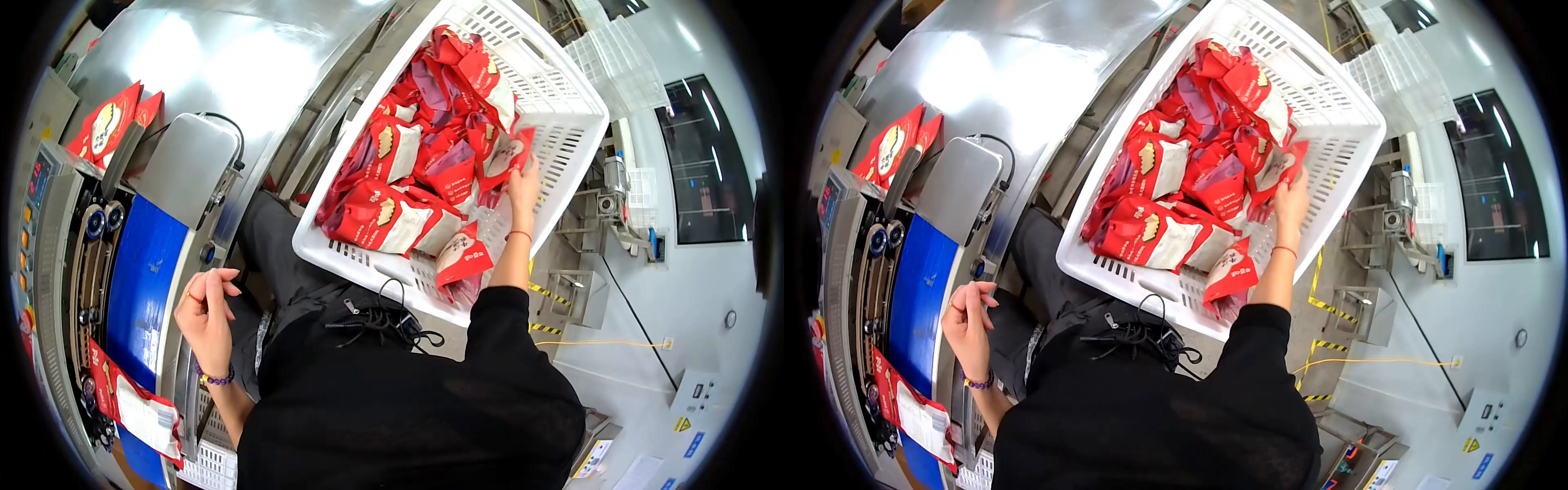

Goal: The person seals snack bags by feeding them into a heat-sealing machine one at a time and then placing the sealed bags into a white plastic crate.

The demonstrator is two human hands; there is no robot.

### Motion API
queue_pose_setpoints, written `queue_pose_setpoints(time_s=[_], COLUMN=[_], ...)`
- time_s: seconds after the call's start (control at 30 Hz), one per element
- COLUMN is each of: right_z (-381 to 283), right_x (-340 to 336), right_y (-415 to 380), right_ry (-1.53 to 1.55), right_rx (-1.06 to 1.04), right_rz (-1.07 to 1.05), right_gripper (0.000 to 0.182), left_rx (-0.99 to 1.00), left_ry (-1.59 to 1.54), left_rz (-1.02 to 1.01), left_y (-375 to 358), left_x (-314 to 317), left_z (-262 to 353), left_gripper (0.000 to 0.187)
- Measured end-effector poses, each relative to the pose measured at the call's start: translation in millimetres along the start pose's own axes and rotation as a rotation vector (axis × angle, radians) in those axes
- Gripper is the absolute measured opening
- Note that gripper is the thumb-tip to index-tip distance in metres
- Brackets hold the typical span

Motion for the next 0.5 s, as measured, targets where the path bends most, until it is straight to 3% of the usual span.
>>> queue_pose_setpoints(time_s=[0.03, 0.1, 0.13, 0.17, 0.2, 0.3, 0.33, 0.37, 0.4, 0.43, 0.5], right_z=[-16.3, -45.9, -62.0, -82.1, -106.6, -199.7, -221.0, -236.9, -259.3, -275.5, -305.5], right_x=[-9.1, -22.1, -29.0, -33.0, -36.9, -44.2, -41.5, -29.6, -31.2, -28.0, -29.4], right_y=[-0.2, -0.6, -5.2, -17.1, -32.3, -112.8, -138.4, -164.5, -194.4, -215.7, -250.7], right_ry=[0.004, 0.747, 0.758, 0.992, 1.227, 1.598, 1.608, 1.575, 1.699, 1.767, 1.876], right_rx=[-0.003, 0.013, 0.008, 0.014, 0.015, 0.178, 0.186, 0.246, 0.310, 0.253, 0.230], right_rz=[-0.013, -0.346, -0.354, -0.504, -0.662, -0.797, -0.931, -0.928, -1.100, -1.326, -1.530], right_gripper=[0.052, 0.041, 0.041, 0.037, 0.034, 0.035, 0.037, 0.038, 0.037, 0.035, 0.035], left_rx=[0.016, -0.009, 0.023, 0.059, 0.092, 0.342, 0.362, 0.381, 0.335, 0.284, 0.051], left_ry=[0.007, 0.025, -0.035, -0.094, -0.071, 0.030, 0.038, 0.047, -0.153, -0.100, -0.506], left_rz=[-0.015, -0.084, -0.072, -0.054, -0.145, -0.319, -0.348, -0.373, -0.228, -0.122, -0.023], left_y=[-0.1, 0.4, 0.9, 1.8, 2.5, 3.4, 1.4, -1.5, -9.7, -4.6, -0.5], left_x=[-0.3, -1.8, 4.8, 8.6, 10.0, 23.6, 28.4, 33.5, 40.7, 36.3, 18.5], left_z=[0.6, -0.8, -2.0, -0.2, 5.5, 11.9, 15.6, 18.4, 6.4, -0.5, -34.5], left_gripper=[0.025, 0.026, 0.019, 0.016, 0.029, 0.085, 0.094, 0.103, 0.103, 0.092, 0.077])
Point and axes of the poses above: each hand's wrist, its own y-axis towards the middle knuckle, its own x-axis out of the palm, z = x × y, the point moved 1 cm from there along y, towards the middle knuckle, and after that the axes turned 1 degree about z, right-handed, at the moved point
